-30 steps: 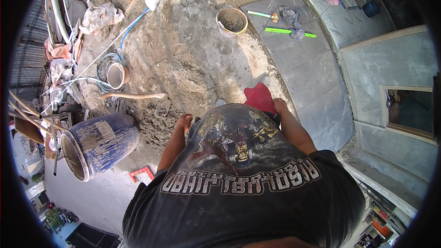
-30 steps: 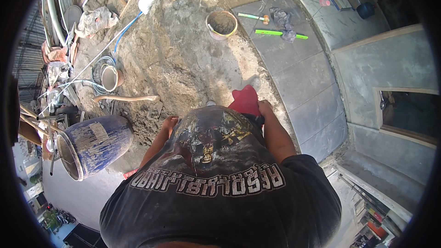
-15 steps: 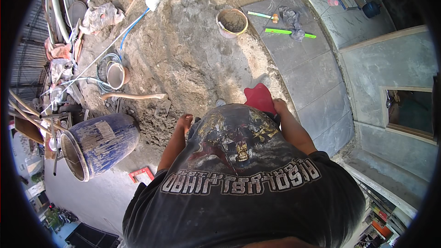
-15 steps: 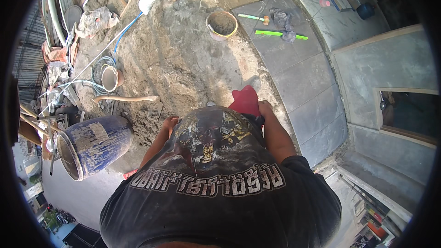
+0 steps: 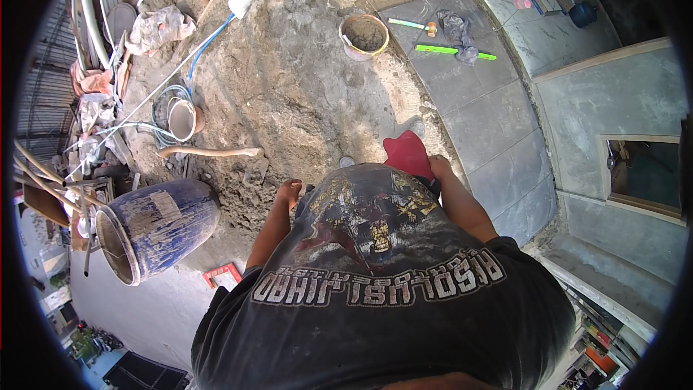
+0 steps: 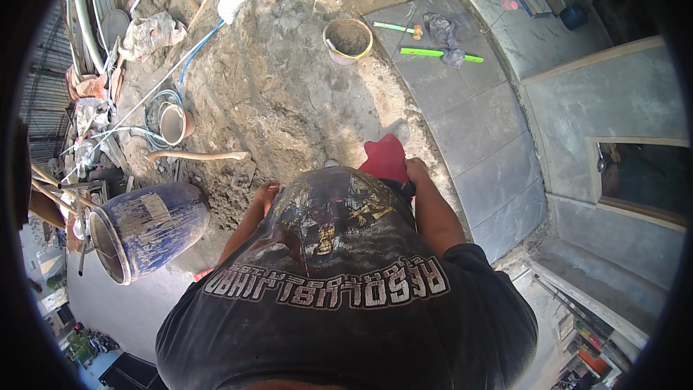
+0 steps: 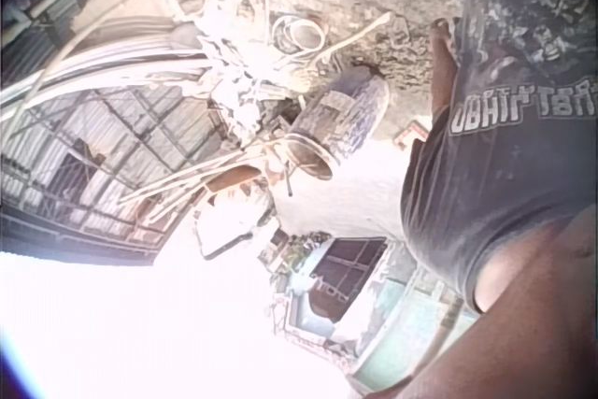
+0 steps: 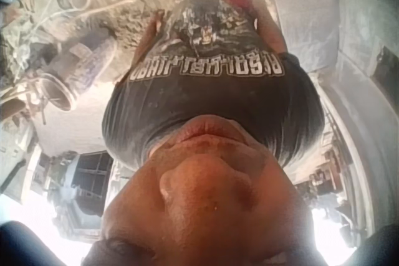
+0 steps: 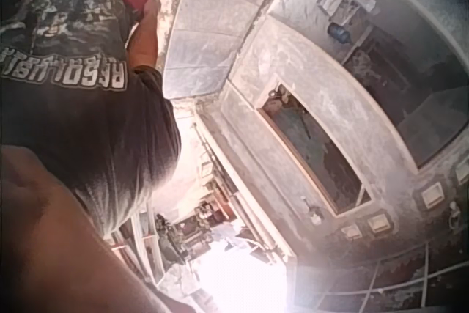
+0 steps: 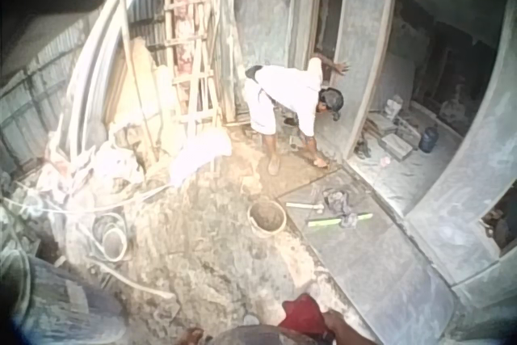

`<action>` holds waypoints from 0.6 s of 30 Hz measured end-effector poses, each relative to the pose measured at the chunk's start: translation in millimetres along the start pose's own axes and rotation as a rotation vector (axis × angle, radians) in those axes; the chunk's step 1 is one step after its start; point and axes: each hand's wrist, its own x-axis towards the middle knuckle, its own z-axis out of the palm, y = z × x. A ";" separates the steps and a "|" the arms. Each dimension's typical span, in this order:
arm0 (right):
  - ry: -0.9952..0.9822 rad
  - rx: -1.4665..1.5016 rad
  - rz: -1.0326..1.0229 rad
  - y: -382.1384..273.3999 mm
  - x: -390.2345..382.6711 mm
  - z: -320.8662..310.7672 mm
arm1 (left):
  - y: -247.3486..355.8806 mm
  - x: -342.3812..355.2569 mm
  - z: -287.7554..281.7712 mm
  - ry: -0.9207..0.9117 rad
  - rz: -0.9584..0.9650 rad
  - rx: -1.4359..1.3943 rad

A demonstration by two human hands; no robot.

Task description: Tiling a floor area in a renovation site.

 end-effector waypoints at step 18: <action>0.029 0.071 -0.005 4.3 1.6 4.0 | 13.6 -6.9 -0.7 0.004 0.046 -0.014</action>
